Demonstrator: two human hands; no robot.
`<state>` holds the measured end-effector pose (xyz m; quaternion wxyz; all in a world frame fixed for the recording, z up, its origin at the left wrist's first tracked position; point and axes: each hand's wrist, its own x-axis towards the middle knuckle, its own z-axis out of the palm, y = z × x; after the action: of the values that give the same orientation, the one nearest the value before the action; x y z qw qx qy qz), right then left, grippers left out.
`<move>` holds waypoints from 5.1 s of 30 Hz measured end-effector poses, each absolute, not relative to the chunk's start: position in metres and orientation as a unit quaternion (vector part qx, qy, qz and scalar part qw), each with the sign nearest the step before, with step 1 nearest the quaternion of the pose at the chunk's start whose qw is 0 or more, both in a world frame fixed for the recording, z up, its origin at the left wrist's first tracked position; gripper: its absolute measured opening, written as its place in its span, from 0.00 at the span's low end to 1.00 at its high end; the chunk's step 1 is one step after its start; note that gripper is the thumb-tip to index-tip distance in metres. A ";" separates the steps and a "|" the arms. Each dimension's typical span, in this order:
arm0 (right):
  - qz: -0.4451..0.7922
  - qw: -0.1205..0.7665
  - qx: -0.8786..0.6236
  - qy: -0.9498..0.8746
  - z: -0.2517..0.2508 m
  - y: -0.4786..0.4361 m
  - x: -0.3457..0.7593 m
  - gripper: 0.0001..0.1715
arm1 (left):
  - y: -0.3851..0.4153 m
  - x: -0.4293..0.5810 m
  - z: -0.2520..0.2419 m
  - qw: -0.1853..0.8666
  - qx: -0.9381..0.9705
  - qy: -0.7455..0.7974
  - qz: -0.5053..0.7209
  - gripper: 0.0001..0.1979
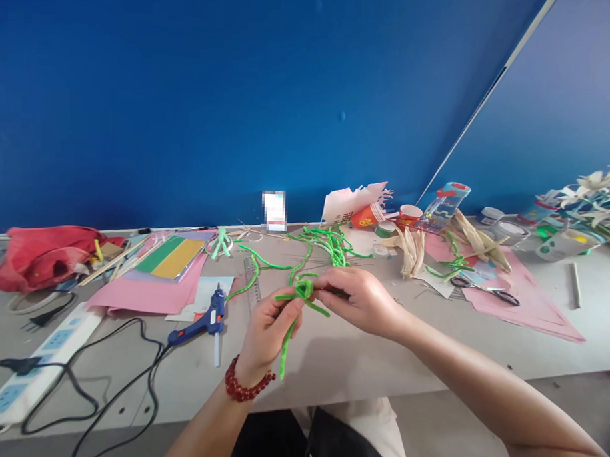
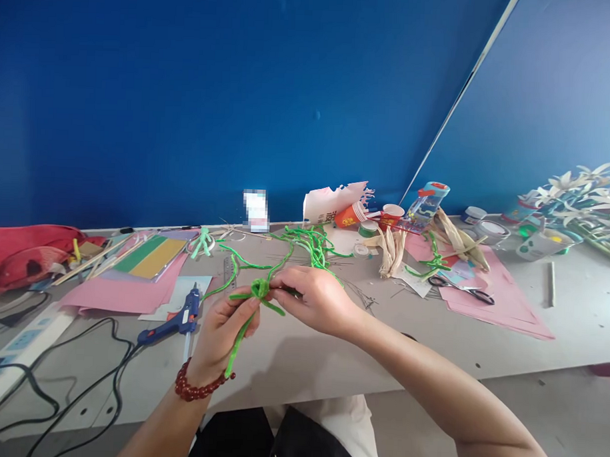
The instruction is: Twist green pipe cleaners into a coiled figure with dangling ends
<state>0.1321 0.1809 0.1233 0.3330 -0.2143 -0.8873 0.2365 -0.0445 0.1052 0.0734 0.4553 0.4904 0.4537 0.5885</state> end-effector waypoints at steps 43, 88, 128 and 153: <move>0.490 0.041 -0.126 -0.861 0.164 0.213 0.137 0.05 | 0.091 -0.059 0.108 0.282 0.799 0.469 0.250 0.13; 0.001 0.326 -0.192 -0.926 0.137 0.159 0.140 0.12 | 0.093 -0.031 0.067 0.414 0.467 0.488 0.610 0.14; 0.170 0.294 -0.125 -0.932 0.140 0.179 0.148 0.06 | 0.086 -0.049 0.097 0.221 0.708 0.546 0.390 0.10; 0.423 0.079 -0.062 -0.900 0.160 0.199 0.147 0.04 | 0.085 -0.059 0.121 0.158 0.849 0.466 0.193 0.11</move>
<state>0.1471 0.1991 0.1602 0.0792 -0.0617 -0.9005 0.4232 -0.0592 0.0853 0.1207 0.1577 0.8491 0.4658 0.1929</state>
